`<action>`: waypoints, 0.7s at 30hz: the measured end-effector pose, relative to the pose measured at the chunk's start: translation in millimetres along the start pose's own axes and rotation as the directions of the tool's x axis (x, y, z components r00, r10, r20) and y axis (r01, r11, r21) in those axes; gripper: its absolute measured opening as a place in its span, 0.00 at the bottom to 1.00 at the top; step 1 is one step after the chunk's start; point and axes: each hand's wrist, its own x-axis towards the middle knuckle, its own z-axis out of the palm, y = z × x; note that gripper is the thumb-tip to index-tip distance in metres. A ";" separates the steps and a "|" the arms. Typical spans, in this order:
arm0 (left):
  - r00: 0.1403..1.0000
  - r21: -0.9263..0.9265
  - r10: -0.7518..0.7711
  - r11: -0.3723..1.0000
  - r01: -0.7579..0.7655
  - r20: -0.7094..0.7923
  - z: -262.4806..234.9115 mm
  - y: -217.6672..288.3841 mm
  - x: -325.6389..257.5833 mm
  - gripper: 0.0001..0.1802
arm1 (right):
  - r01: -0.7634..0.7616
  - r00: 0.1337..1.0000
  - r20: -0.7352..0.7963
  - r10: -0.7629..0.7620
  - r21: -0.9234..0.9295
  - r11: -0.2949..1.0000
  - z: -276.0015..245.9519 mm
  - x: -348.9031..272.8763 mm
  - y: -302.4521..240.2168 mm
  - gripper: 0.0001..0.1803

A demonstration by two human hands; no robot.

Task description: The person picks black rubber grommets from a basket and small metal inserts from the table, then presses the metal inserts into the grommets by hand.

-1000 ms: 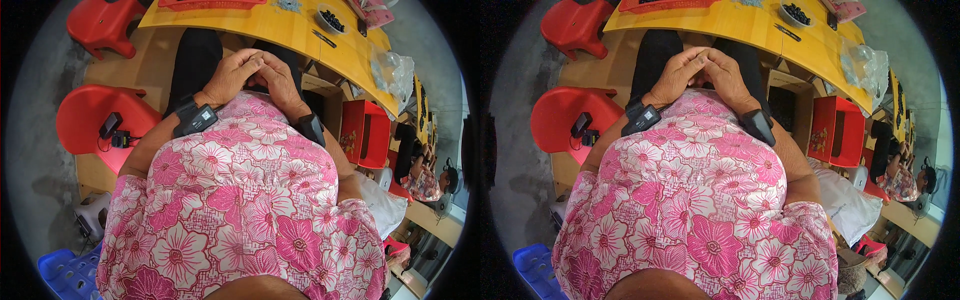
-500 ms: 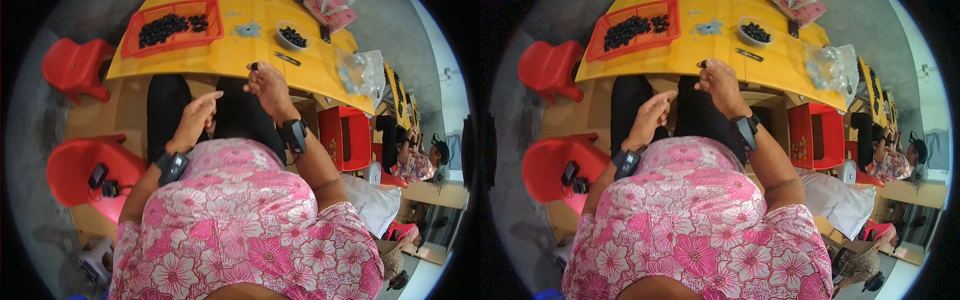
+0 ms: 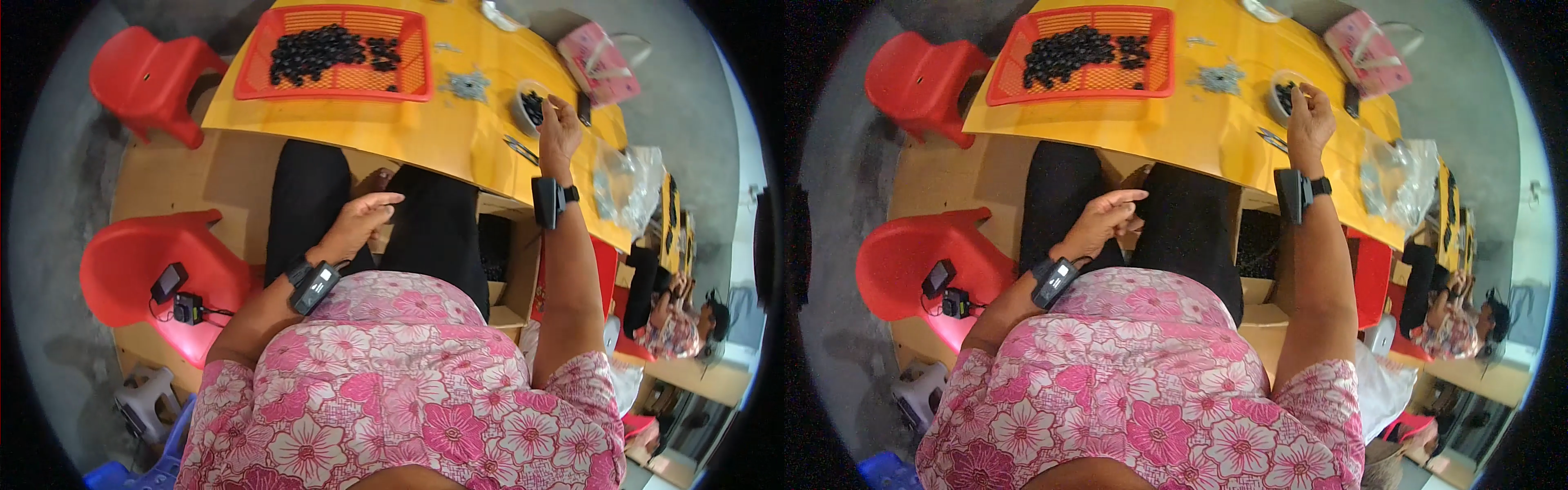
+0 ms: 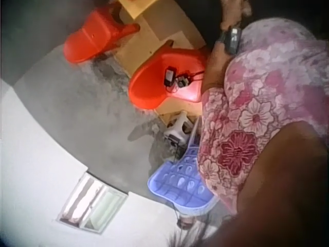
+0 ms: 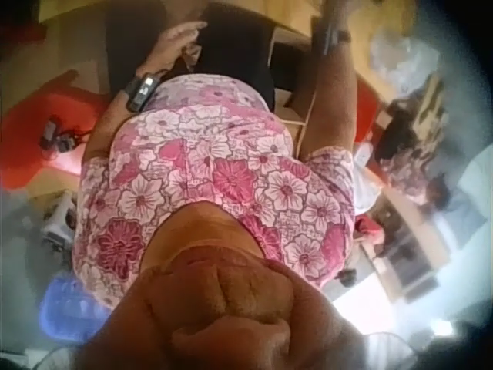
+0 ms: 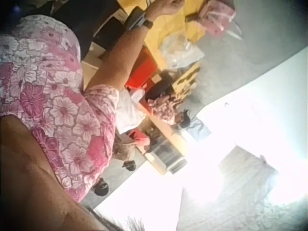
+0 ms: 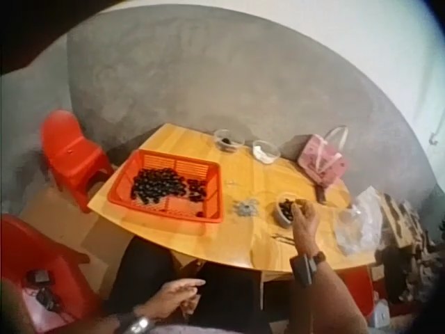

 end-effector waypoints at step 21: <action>0.982 -0.150 -0.021 0.987 0.050 0.189 1.8 22.3 -16.3 0.20 | 0.648 0.191 0.744 -0.641 0.395 0.651 182.2 -57.6 -174.2 0.19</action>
